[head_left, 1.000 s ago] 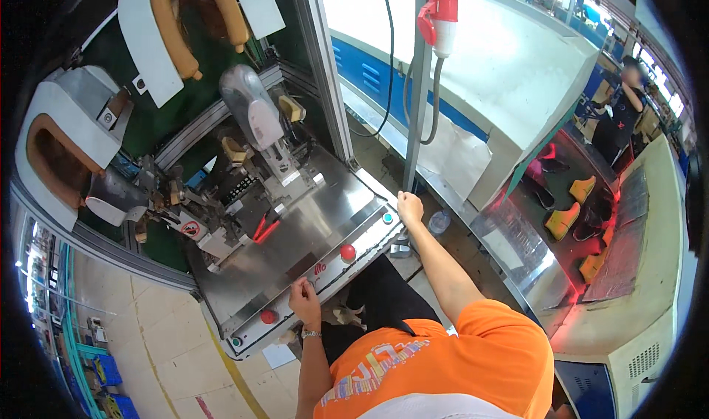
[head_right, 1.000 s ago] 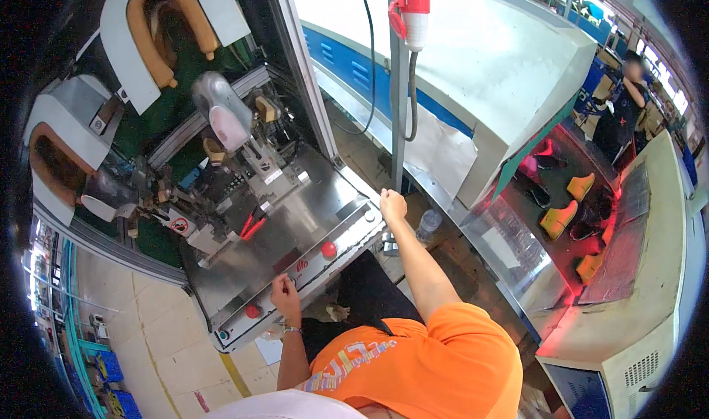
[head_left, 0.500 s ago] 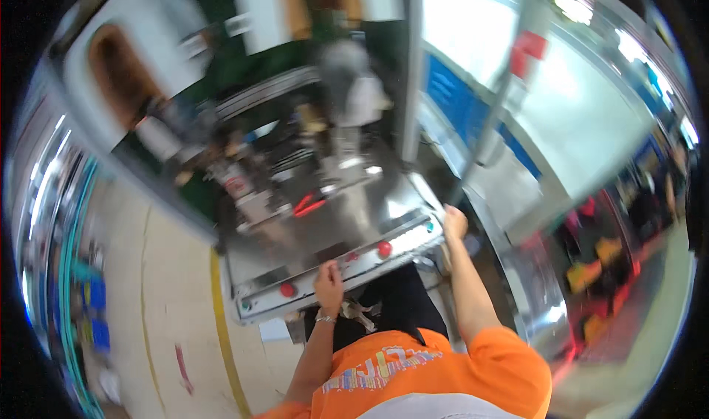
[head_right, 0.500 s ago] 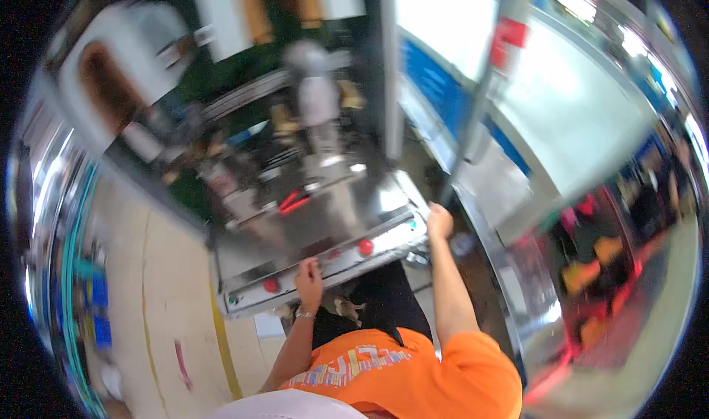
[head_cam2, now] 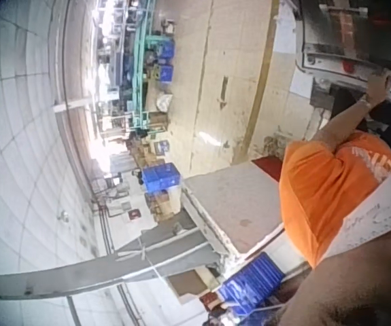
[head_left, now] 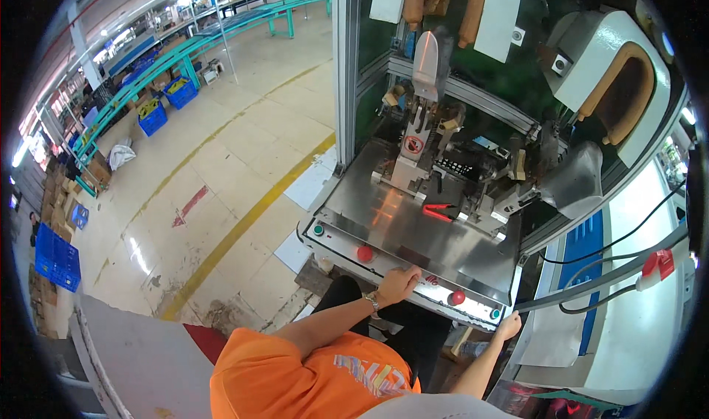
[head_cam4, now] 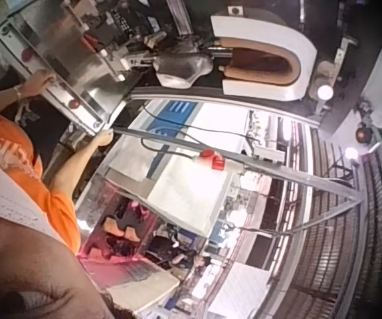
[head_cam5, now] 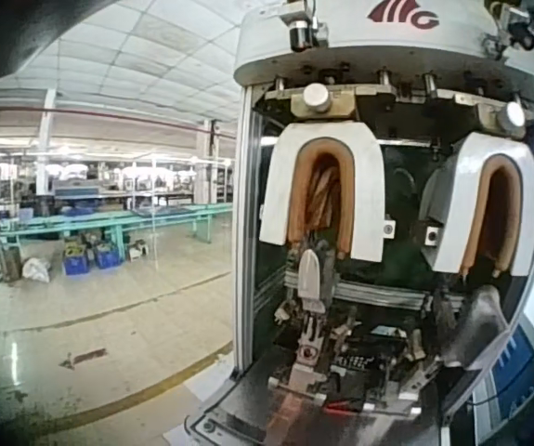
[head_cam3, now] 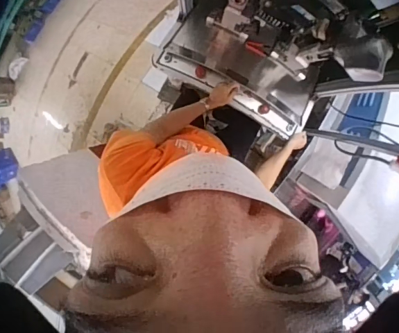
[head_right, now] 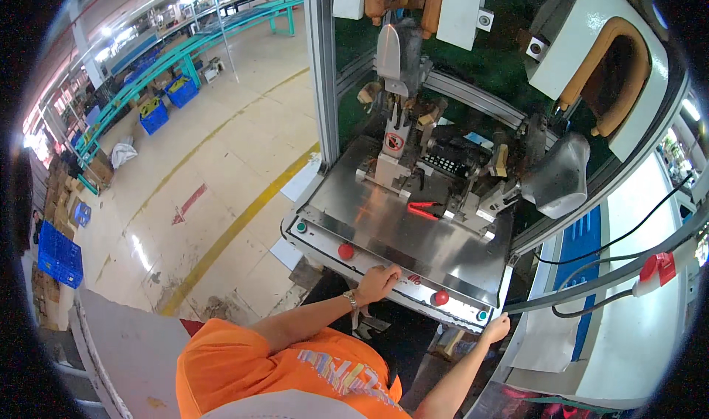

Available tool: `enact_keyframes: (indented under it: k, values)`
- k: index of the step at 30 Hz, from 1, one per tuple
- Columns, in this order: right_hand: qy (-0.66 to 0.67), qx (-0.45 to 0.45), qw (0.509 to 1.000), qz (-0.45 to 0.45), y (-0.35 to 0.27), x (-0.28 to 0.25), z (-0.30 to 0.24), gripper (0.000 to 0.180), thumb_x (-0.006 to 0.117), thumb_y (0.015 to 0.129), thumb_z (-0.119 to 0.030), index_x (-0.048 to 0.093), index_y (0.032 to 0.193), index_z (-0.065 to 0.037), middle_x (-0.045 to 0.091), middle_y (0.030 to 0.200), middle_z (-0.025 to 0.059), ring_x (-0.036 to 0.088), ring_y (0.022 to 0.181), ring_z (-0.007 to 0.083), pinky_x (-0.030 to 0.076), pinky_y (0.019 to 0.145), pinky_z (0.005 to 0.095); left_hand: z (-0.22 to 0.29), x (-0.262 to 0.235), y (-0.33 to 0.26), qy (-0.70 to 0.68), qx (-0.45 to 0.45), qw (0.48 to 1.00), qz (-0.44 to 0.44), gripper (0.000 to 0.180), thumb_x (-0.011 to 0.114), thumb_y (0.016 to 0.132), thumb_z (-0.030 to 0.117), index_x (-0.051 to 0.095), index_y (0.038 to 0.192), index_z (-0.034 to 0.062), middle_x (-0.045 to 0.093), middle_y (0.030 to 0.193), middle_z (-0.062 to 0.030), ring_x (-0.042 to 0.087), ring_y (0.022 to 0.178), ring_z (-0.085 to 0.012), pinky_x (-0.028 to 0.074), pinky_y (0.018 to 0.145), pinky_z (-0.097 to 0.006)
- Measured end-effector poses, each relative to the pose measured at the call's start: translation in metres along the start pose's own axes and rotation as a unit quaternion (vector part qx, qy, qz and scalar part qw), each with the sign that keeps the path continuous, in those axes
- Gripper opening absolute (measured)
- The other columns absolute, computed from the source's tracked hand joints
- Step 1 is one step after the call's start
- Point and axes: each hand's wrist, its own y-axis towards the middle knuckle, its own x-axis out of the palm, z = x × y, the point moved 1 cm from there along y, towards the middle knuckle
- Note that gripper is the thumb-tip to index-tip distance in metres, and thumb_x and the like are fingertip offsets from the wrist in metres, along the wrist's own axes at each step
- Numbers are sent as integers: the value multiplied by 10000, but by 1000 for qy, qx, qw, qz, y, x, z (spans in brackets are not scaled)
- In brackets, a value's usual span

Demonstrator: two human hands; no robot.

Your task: The person operates a shoe assembly machine in a factory setting. They repeatedly pick up black shoe uppers, place them into the machine's mold, and press a button to activate the machine. After the machine cycles, they remove the processed shoes and place them on a nearby conveyor belt.

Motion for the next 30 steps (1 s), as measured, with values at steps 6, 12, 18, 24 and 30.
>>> enact_keyframes:
  k: [6,12,18,24,30]
  values:
    - [199,-42,951,232,-31,-47,-73,276,431,875,-192,574,770,19,576,736,146,526,665,265,428,656,346,-10,4,-1,38,39,998,-46,83,496,788,135,463,860,109,532,572,-103,526,523,-318,408,519,-419]
    - [456,-179,853,-181,-146,-17,-215,239,438,874,-131,532,703,7,530,647,56,480,585,130,393,546,266,2,-3,0,-4,-21,999,-30,194,556,771,142,454,927,90,540,597,-87,546,556,-290,417,530,-388]
    - [470,-178,800,-329,-197,28,-244,202,505,856,-120,552,715,18,546,621,51,476,544,90,387,512,234,-1,-5,4,-89,-149,979,109,226,558,809,145,427,965,50,576,672,-130,584,647,-314,454,558,-360]
    - [403,-232,806,-366,-193,28,-241,190,526,849,-140,564,743,13,559,611,68,501,571,102,404,531,261,-6,-1,6,-58,-147,985,69,228,561,803,140,418,956,50,592,710,-163,590,655,-340,459,547,-382]
    - [290,-367,782,-411,-176,34,-271,197,535,854,-174,578,746,-16,496,544,11,451,517,74,360,480,225,-10,4,6,-29,-167,982,88,251,552,812,170,416,984,47,594,701,-150,588,644,-337,457,537,-388]
